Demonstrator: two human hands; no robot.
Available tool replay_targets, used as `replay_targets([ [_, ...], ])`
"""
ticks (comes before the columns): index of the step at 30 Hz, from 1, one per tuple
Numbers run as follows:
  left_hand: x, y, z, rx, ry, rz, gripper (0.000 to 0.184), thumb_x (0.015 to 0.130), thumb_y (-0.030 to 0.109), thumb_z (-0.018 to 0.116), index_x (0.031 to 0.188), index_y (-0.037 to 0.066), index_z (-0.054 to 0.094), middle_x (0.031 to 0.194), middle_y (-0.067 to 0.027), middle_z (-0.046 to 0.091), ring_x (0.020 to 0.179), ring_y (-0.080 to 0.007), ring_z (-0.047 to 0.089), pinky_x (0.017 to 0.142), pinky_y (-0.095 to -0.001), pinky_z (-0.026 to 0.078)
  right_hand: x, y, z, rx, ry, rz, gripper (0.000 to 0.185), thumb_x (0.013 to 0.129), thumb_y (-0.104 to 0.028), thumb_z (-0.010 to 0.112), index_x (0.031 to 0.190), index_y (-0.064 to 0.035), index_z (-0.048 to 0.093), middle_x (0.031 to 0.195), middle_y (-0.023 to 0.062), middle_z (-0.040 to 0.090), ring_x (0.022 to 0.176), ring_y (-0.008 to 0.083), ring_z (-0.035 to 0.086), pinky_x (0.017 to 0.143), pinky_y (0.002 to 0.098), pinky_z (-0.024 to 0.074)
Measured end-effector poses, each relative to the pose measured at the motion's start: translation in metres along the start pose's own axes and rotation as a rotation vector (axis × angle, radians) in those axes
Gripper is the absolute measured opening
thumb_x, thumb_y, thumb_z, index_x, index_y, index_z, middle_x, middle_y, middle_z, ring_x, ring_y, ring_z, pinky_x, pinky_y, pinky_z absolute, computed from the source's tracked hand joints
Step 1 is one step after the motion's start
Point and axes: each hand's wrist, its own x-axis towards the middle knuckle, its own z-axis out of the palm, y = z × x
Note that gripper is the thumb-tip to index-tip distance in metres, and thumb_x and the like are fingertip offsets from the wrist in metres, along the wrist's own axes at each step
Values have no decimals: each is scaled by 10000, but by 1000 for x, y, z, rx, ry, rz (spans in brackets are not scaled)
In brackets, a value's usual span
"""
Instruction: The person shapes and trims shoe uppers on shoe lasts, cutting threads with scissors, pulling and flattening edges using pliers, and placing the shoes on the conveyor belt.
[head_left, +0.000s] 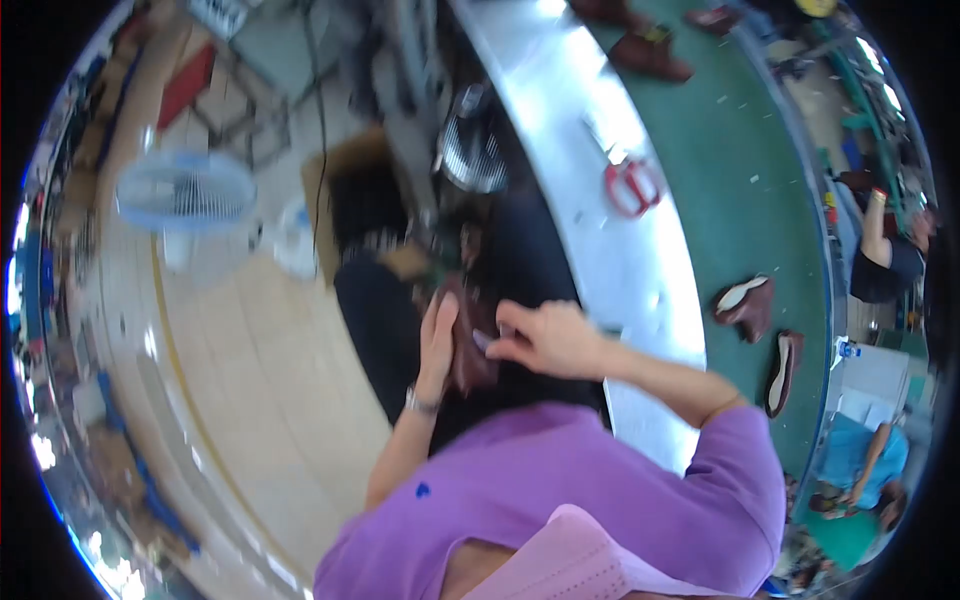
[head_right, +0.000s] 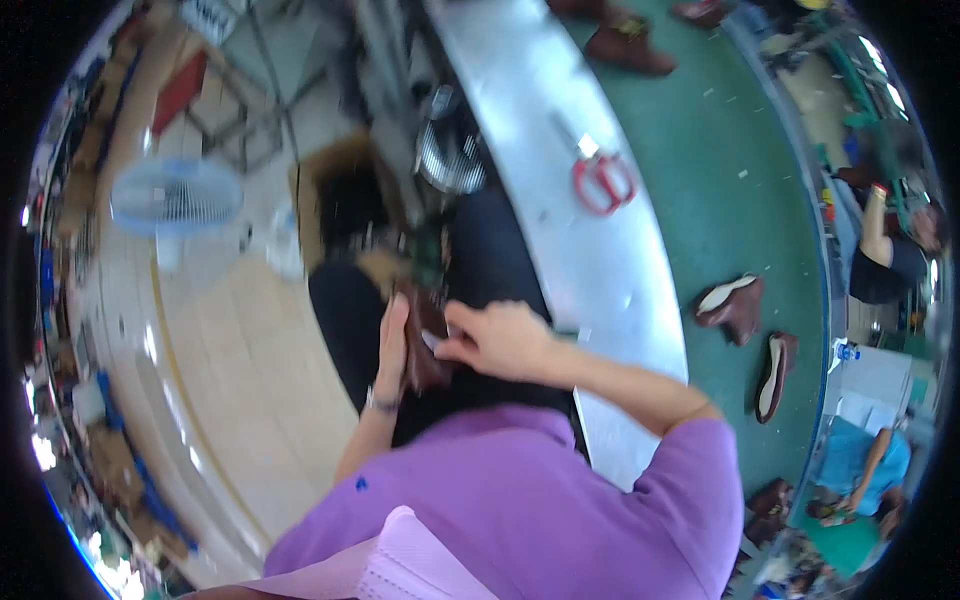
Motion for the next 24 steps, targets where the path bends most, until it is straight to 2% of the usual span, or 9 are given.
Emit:
replay_targets([
  [2, 3, 5, 1, -94, 9, -84, 435, 1015, 380, 494, 1275, 32, 519, 1113, -78, 622, 969, -164, 620, 842, -299, 519, -15, 18, -2, 91, 258, 108, 318, 928, -389, 599, 1044, -111, 498, 703, 171, 661, 675, 439, 630, 610, 542, 486],
  [7, 1, 64, 14, -187, -48, -147, 716, 913, 660, 473, 1259, 37, 540, 1164, -151, 622, 1043, -268, 625, 903, -407, 528, -68, 106, 2, -198, 452, 597, 437, 877, -145, 577, 1310, -171, 524, 1192, 251, 604, 1049, 404, 612, 812, 477, 510],
  [11, 17, 110, 56, -466, -294, -222, 915, 857, 785, 388, 1293, -8, 523, 1243, -248, 569, 1120, -391, 584, 949, -515, 492, -91, 119, -6, -382, 477, 248, 699, 805, -270, 736, 1438, -194, 448, 1291, 252, 563, 1260, 441, 476, 1010, 457, 442],
  [13, 38, 116, 77, -613, -492, -225, 1013, 843, 820, 344, 1341, -52, 471, 1309, -319, 501, 1200, -481, 515, 992, -612, 430, -87, 75, -51, 36, 445, -145, 857, 755, -293, 816, 1486, -166, 386, 1288, 224, 581, 1238, 365, 525, 1008, 423, 437],
  [16, 65, 122, 135, -610, -496, -369, 976, 856, 811, 323, 1367, -9, 460, 1321, -326, 493, 1226, -478, 497, 1016, -608, 413, -85, 44, -78, 694, 364, -110, 919, 741, -221, 847, 1504, -117, 344, 1290, 183, 591, 1177, 263, 574, 979, 379, 447],
  [18, 110, 92, 154, -581, -695, -310, 901, 881, 787, 296, 1390, 61, 454, 1341, -291, 497, 1238, -443, 500, 1045, -586, 399, -90, 66, -73, 1032, 582, -84, 806, 771, -27, 777, 1473, -65, 385, 1203, 104, 640, 1068, 161, 608, 905, 299, 484],
  [20, 114, 73, 173, -246, -470, -177, 708, 950, 632, 386, 1397, 85, 435, 1348, -234, 505, 1248, -375, 510, 1040, -530, 420, -89, 86, -73, 1204, 897, -76, 682, 817, -6, 717, 1436, -46, 433, 1190, 99, 642, 1053, 146, 602, 906, 289, 485],
  [22, 115, 61, 192, -56, -201, -183, 581, 1001, 501, 444, 1407, 86, 407, 1342, -195, 517, 1243, -331, 527, 1027, -478, 443, -93, 123, -73, 968, 1228, 119, 571, 875, -51, 682, 1401, -24, 463, 1243, 108, 609, 1085, 156, 588, 940, 292, 469],
  [24, 118, 57, 177, -73, -337, -260, 566, 1017, 466, 422, 1412, 63, 383, 1357, -187, 511, 1228, -326, 539, 1017, -460, 454, -97, 169, -78, 832, 1490, 266, 492, 936, -154, 625, 1388, -23, 480, 1242, 84, 611, 1088, 133, 590, 933, 261, 465],
])
